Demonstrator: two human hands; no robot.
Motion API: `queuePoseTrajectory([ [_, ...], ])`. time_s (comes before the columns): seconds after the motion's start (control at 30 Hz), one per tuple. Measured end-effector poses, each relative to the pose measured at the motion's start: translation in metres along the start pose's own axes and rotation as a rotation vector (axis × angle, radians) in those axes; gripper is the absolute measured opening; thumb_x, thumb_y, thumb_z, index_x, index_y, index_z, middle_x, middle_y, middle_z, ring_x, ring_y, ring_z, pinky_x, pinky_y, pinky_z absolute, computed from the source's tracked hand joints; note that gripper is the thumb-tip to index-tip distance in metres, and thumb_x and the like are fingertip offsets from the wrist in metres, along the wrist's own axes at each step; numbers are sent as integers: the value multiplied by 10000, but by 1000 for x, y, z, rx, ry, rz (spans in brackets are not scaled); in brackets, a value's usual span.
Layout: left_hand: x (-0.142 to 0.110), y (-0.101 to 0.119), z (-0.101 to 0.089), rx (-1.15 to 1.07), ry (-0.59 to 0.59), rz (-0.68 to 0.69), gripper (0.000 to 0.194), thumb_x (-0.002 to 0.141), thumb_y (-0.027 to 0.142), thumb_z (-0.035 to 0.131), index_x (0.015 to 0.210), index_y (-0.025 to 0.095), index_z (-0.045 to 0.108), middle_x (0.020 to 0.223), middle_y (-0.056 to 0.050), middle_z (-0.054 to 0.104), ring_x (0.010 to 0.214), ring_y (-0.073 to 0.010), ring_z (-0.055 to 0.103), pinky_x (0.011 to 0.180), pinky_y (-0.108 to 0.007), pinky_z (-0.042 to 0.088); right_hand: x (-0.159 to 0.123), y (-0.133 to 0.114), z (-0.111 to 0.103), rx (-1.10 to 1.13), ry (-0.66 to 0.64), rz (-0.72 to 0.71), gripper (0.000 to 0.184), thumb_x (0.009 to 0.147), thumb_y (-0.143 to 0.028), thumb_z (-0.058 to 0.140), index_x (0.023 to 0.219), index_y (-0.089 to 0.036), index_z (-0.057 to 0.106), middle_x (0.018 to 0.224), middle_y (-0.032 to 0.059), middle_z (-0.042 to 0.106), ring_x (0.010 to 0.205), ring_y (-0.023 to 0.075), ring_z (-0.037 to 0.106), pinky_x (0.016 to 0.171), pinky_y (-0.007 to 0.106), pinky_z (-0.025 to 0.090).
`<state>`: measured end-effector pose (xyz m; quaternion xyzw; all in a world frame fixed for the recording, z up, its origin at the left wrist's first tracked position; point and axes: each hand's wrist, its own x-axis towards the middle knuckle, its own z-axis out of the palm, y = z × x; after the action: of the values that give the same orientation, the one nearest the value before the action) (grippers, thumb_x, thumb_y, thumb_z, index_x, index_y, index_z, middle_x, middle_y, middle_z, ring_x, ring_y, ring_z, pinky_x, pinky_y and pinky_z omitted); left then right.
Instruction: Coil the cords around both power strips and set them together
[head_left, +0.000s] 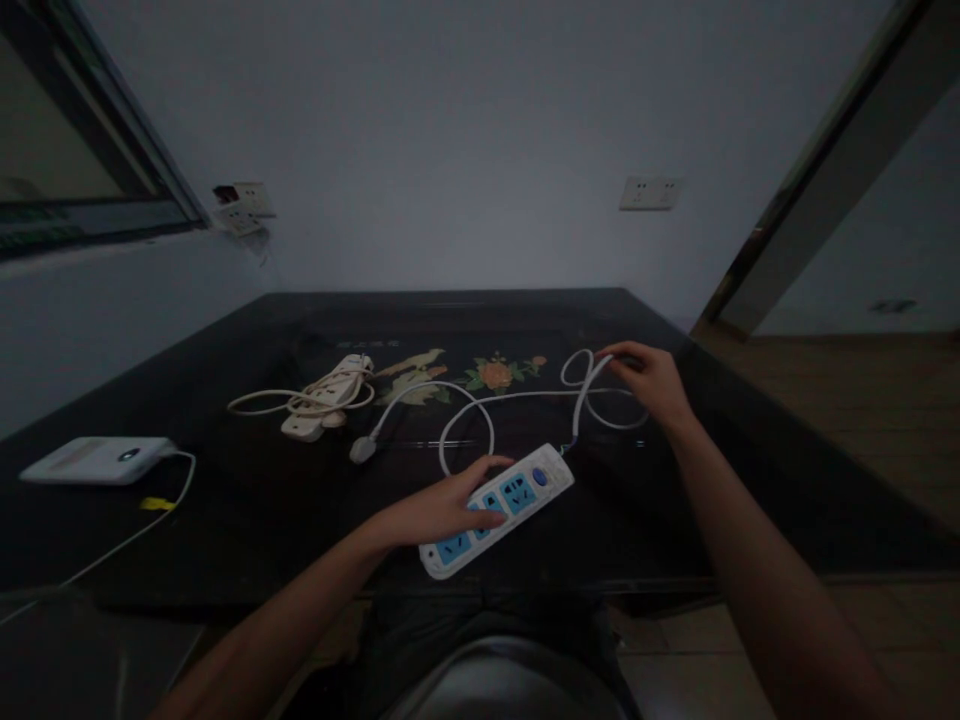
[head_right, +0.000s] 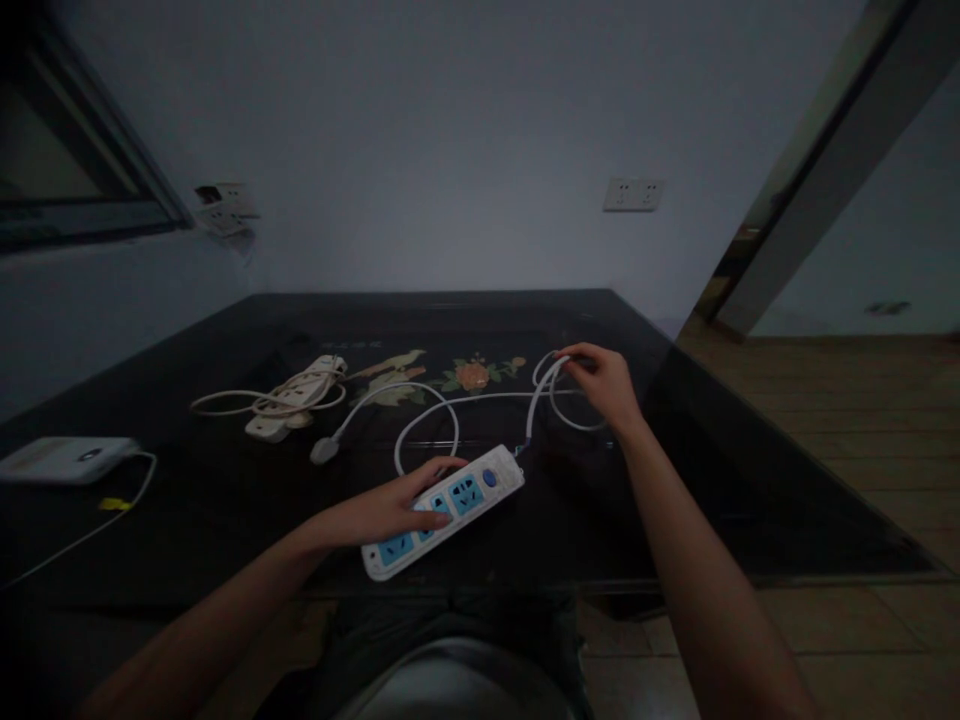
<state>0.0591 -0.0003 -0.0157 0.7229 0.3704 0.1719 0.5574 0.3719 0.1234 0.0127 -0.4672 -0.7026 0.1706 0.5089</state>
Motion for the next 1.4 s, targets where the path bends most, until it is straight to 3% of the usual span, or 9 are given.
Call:
queuePoseTrajectory([
  [0.4,19,-11,11,459,91,221,521,896,346,499,1394,225,402,1267,-113,486,1173,-248,441,1047,-393,319,2,-16,24,34,43,-132,134,740,-226,636,820,-257,738,987,65,572,975,233,543,839,397,466],
  [0.5,19,-11,12,452,78,221,524,897,354,501,1393,219,400,1262,-115,490,1171,-245,452,1046,-396,331,4,-21,29,27,-31,-143,158,751,-206,616,841,-244,741,814,41,611,823,209,576,818,379,447],
  [0.63,18,-5,10,385,118,231,532,886,330,530,1390,224,396,1364,-113,444,1258,-239,416,1082,-390,300,2,-26,32,76,-140,-132,173,775,-214,578,871,-220,722,871,35,697,847,209,625,815,342,449],
  [0.83,60,5,-31,258,523,391,437,839,275,583,1264,204,515,1294,-103,538,1216,-233,481,1063,-393,322,3,-30,32,199,-111,-9,218,776,-383,635,779,-177,706,793,65,721,768,216,653,705,317,477],
  [1.0,119,4,-75,231,737,400,653,642,248,761,1233,150,502,1271,-149,494,1243,-312,427,1072,-465,273,2,-30,35,395,-155,27,411,774,-391,661,1130,-188,644,825,59,738,810,201,674,755,324,499],
  [1.07,133,3,-82,206,820,434,742,610,246,784,1267,162,451,1357,-154,394,1310,-297,341,1099,-427,238,0,-28,36,472,-155,30,437,785,-393,655,1172,-193,619,846,62,738,832,196,675,764,321,504],
  [1.17,140,-1,-82,148,949,470,767,743,304,684,1371,195,259,1464,-157,200,1391,-252,173,1120,-403,193,-3,-23,38,577,-122,39,430,806,-395,634,1192,-208,601,904,66,737,859,186,672,764,310,511],
  [1.27,138,-5,-78,127,876,473,674,839,309,570,1395,204,204,1410,-160,330,1333,-243,319,1061,-417,308,-5,-20,41,649,-110,59,430,810,-396,630,1200,-219,597,947,76,733,897,191,667,760,310,521],
  [1.4,131,0,-68,230,575,498,444,842,308,583,1258,185,489,1187,-116,599,1127,-237,560,935,-368,449,-7,-17,45,679,-134,80,408,806,-407,632,1169,-220,621,956,82,732,877,192,672,750,308,526],
])
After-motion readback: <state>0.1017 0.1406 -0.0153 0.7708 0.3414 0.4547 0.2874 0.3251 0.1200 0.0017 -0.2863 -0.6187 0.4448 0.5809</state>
